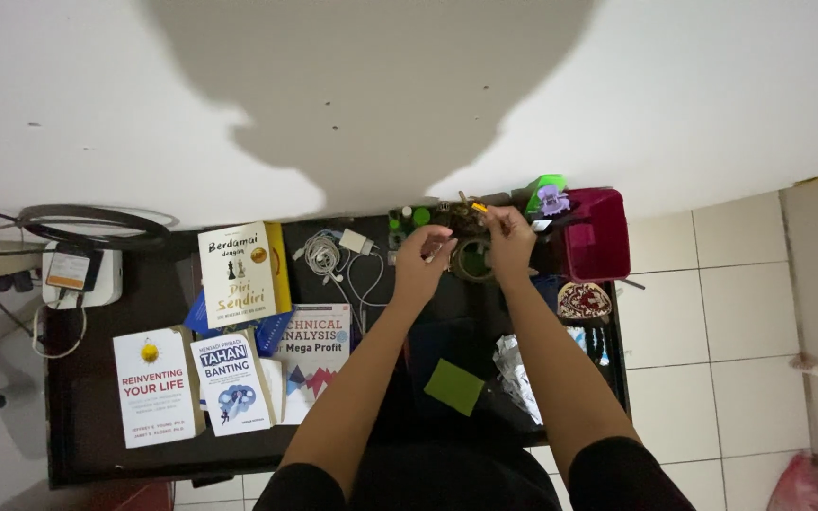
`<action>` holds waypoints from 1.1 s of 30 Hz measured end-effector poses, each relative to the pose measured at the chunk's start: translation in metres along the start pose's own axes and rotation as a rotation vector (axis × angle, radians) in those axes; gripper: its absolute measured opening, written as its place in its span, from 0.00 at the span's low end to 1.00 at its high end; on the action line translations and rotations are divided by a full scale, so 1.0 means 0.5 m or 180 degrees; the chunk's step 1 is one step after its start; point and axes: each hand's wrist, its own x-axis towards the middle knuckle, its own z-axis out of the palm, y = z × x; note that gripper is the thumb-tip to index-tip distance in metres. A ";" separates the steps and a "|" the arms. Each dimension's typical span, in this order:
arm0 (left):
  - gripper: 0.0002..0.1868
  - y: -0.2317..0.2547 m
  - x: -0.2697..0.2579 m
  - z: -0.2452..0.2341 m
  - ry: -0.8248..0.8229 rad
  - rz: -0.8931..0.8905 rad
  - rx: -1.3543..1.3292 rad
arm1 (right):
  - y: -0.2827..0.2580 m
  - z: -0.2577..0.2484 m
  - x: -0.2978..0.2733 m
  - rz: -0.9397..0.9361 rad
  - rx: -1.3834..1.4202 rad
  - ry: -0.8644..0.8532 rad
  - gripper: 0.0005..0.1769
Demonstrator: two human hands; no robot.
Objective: The person repeatedly picks up small items from a table and places them into a red container. They handle several small packets and a green card, moving them from the table surface into the container.
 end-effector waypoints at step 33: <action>0.06 -0.012 -0.023 -0.007 0.0161 0.0249 0.0128 | 0.026 -0.013 -0.029 0.0467 0.0512 -0.0199 0.06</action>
